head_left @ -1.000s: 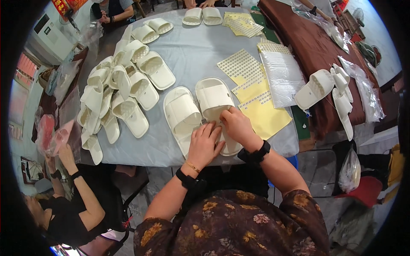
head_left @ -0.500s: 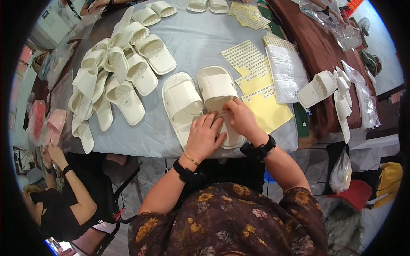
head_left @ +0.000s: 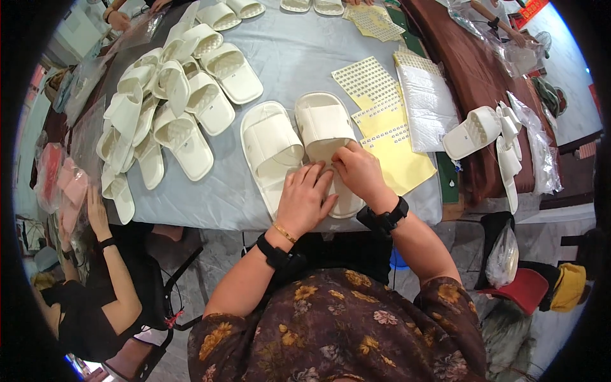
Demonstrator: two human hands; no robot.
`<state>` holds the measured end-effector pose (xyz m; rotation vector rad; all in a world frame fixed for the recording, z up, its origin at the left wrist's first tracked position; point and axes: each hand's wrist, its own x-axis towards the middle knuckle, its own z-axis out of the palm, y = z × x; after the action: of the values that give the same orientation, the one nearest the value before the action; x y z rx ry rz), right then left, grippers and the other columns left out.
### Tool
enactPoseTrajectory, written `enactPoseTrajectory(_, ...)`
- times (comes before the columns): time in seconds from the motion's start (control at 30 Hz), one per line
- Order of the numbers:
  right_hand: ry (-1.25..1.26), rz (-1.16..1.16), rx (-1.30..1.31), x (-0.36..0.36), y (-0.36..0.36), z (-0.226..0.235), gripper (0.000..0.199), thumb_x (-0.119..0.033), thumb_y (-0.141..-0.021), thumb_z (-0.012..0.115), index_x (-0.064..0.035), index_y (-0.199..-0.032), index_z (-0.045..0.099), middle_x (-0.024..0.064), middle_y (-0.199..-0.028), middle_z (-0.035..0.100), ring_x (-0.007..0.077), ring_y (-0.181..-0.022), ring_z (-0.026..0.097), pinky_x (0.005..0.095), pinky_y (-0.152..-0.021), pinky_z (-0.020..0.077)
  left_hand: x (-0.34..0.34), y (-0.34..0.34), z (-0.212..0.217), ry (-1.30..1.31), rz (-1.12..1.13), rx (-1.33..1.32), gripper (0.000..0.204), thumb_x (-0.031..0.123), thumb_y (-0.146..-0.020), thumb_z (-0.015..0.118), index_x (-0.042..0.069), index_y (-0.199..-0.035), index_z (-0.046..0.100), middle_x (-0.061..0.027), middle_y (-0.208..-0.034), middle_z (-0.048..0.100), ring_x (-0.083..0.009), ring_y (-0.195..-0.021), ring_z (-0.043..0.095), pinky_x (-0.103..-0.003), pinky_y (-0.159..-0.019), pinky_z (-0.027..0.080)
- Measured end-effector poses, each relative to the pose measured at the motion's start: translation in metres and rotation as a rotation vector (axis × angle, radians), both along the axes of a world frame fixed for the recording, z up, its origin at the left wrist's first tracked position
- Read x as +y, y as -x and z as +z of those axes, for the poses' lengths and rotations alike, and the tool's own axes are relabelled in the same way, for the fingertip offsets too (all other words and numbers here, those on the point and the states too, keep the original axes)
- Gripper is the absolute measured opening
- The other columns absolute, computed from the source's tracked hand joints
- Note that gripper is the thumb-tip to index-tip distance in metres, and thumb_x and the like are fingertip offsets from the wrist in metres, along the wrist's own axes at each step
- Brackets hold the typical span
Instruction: Checking slippers and applying labels or size stickers to the insoles/soles before packing them.
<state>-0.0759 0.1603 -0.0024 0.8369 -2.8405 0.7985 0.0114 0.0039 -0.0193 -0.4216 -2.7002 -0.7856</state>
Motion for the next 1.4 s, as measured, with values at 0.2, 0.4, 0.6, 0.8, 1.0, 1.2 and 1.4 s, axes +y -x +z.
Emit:
enactPoseTrajectory(0.2, -0.13, 0.102, 0.112, -0.002, 0.006, -0.003, 0.008, -0.007, -0.076, 0.063, -0.0051, -0.082, 0.058, 0.0137, -0.086, 0.059, 0.0322, -0.084, 0.063, 0.0424, -0.069, 0.0525, 0.001, 0.001, -0.002, 0.025, 0.009, -0.01, 0.043, 0.032, -0.084, 0.066, 0.006, -0.118, 0.06, -0.0109, -0.13, 0.053, -0.0291, -0.121, 0.047, -0.043, -0.099, 0.036)
enactPoseTrajectory(0.4, -0.085, 0.097, -0.003, 0.004, 0.006, -0.001, 0.008, -0.006, -0.079, 0.061, -0.004, -0.086, 0.058, 0.0157, -0.089, 0.059, 0.0356, -0.088, 0.061, 0.0445, -0.075, 0.0506, 0.001, 0.0, -0.002, 0.006, 0.01, -0.015, 0.044, 0.032, -0.083, 0.066, 0.006, -0.118, 0.06, -0.0104, -0.129, 0.053, -0.0288, -0.121, 0.047, -0.043, -0.099, 0.036)
enactPoseTrajectory(0.6, 0.055, 0.089, -0.295, 0.018, 0.004, 0.007, 0.006, -0.007, -0.084, 0.059, -0.0027, -0.088, 0.06, 0.0182, -0.089, 0.061, 0.0401, -0.086, 0.06, 0.0464, -0.075, 0.0488, 0.0, 0.001, -0.001, -0.017, 0.004, -0.035, 0.045, 0.031, -0.082, 0.068, 0.009, -0.12, 0.059, -0.0101, -0.129, 0.053, -0.0288, -0.12, 0.048, -0.043, -0.099, 0.037)
enactPoseTrajectory(0.8, -0.03, 0.111, -0.246, 0.013, 0.002, 0.005, 0.007, -0.008, -0.085, 0.058, -0.003, -0.088, 0.061, 0.0184, -0.088, 0.063, 0.0401, -0.085, 0.061, 0.0472, -0.075, 0.0493, 0.0, 0.001, -0.001, 0.002, 0.011, -0.009, 0.045, 0.031, -0.082, 0.068, 0.009, -0.121, 0.059, -0.0099, -0.131, 0.053, -0.0289, -0.121, 0.048, -0.043, -0.099, 0.037)
enactPoseTrajectory(1.0, -0.051, -0.008, -0.168, 0.003, -0.002, 0.0, 0.01, -0.008, -0.085, 0.057, -0.0034, -0.094, 0.058, 0.0189, -0.089, 0.063, 0.0398, -0.086, 0.061, 0.048, -0.074, 0.0498, 0.001, 0.0, -0.002, -0.006, 0.012, -0.013, 0.045, 0.031, -0.082, 0.068, 0.009, -0.12, 0.059, -0.0099, -0.13, 0.053, -0.0288, -0.121, 0.047, -0.044, -0.099, 0.037)
enactPoseTrajectory(1.2, 0.128, 0.019, -0.248, 0.013, 0.006, 0.003, 0.008, -0.004, -0.084, 0.061, 0.0008, -0.09, 0.059, 0.0173, -0.083, 0.066, 0.033, -0.075, 0.064, 0.0385, -0.067, 0.0507, 0.001, 0.0, -0.001, 0.021, 0.016, -0.009, 0.045, 0.031, -0.082, 0.068, 0.008, -0.119, 0.06, -0.0097, -0.13, 0.053, -0.0283, -0.12, 0.048, -0.043, -0.097, 0.037)
enactPoseTrajectory(1.4, 0.225, -0.01, -0.393, 0.02, 0.007, 0.003, 0.012, -0.006, -0.083, 0.063, 0.0016, -0.092, 0.063, 0.0161, -0.078, 0.066, 0.0261, -0.069, 0.064, 0.0337, -0.066, 0.0507, 0.001, 0.0, 0.0, 0.005, 0.014, -0.003, 0.045, 0.03, -0.082, 0.068, 0.007, -0.119, 0.06, -0.0095, -0.129, 0.053, -0.0283, -0.117, 0.049, -0.042, -0.097, 0.037)
